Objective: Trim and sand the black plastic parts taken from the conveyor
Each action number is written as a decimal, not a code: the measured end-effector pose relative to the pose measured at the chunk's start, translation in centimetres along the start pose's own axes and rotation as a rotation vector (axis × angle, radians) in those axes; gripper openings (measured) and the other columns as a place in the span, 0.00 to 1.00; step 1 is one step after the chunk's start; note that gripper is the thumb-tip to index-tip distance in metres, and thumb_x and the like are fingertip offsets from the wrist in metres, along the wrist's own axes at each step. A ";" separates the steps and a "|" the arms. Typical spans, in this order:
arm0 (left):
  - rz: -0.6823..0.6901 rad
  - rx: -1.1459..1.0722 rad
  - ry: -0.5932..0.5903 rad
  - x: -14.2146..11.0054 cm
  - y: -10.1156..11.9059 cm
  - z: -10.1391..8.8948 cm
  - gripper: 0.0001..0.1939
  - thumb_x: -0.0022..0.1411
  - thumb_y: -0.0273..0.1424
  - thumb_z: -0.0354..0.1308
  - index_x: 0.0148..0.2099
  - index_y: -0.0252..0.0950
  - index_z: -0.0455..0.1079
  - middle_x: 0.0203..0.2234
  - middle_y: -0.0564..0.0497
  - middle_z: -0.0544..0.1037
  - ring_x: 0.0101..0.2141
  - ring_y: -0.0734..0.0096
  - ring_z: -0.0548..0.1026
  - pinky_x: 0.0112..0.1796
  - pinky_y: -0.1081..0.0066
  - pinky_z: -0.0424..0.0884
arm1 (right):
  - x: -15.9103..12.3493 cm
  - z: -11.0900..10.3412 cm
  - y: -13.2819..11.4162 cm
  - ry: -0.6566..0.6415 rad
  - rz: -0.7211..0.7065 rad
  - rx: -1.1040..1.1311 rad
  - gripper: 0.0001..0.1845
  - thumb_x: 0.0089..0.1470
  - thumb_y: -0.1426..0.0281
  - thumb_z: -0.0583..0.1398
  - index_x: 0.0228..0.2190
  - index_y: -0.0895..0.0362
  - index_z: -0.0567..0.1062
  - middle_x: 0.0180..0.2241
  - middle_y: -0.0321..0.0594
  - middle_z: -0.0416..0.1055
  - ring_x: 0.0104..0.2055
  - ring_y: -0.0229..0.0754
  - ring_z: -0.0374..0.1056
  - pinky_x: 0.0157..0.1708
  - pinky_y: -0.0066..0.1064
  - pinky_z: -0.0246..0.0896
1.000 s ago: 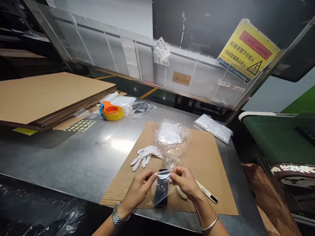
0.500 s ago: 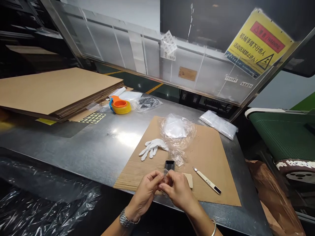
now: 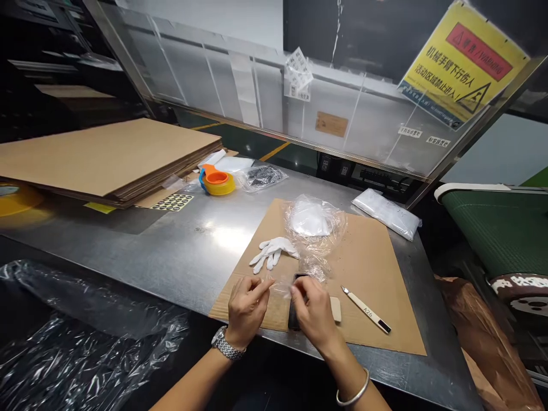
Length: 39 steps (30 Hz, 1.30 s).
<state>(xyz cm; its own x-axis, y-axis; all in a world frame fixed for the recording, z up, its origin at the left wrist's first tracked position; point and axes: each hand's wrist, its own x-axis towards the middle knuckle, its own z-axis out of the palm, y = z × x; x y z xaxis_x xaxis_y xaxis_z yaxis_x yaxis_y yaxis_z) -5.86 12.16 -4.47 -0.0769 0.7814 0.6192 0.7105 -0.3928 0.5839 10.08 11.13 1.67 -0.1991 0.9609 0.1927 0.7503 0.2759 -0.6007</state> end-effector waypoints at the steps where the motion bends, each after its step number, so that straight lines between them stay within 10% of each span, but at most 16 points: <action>1: -0.002 0.050 -0.012 -0.1 -0.5 0.2 0.11 0.59 0.24 0.50 0.37 0.39 0.74 0.24 0.50 0.67 0.29 0.67 0.65 0.33 0.68 0.62 | -0.3 0.3 0.5 0.016 0.053 -0.032 0.11 0.59 0.67 0.47 0.32 0.55 0.67 0.30 0.39 0.69 0.33 0.39 0.64 0.33 0.27 0.56; 11: -0.052 0.331 -0.230 -2.6 -0.4 0.4 0.11 0.61 0.28 0.48 0.35 0.36 0.72 0.24 0.48 0.68 0.29 0.64 0.65 0.32 0.67 0.60 | -5.5 3.7 3.9 -0.026 0.394 -0.227 0.12 0.55 0.71 0.48 0.27 0.59 0.68 0.18 0.42 0.66 0.21 0.44 0.64 0.23 0.30 0.52; 22: -0.110 0.147 -0.511 -3.0 0.3 0.2 0.10 0.61 0.28 0.48 0.37 0.37 0.71 0.23 0.51 0.77 0.25 0.69 0.74 0.26 0.73 0.63 | -10.8 2.7 3.4 -0.292 0.337 0.495 0.21 0.58 0.56 0.48 0.24 0.57 0.67 0.19 0.32 0.57 0.19 0.33 0.56 0.18 0.23 0.51; 39: 0.287 0.196 -0.599 -5.1 3.4 -0.1 0.13 0.61 0.24 0.45 0.43 0.33 0.68 0.26 0.47 0.74 0.28 0.62 0.72 0.30 0.65 0.67 | -10.9 4.5 3.2 -0.050 0.271 -0.112 0.19 0.59 0.65 0.45 0.43 0.59 0.69 0.29 0.48 0.74 0.31 0.49 0.71 0.27 0.31 0.54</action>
<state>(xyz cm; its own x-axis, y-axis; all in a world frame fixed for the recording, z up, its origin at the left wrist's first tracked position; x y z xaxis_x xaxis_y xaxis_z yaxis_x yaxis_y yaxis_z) -3.11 6.74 -5.57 0.4923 0.8151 0.3054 0.7628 -0.5730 0.2996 11.80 1.66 -5.86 -0.0110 0.9999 -0.0030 0.8448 0.0076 -0.5350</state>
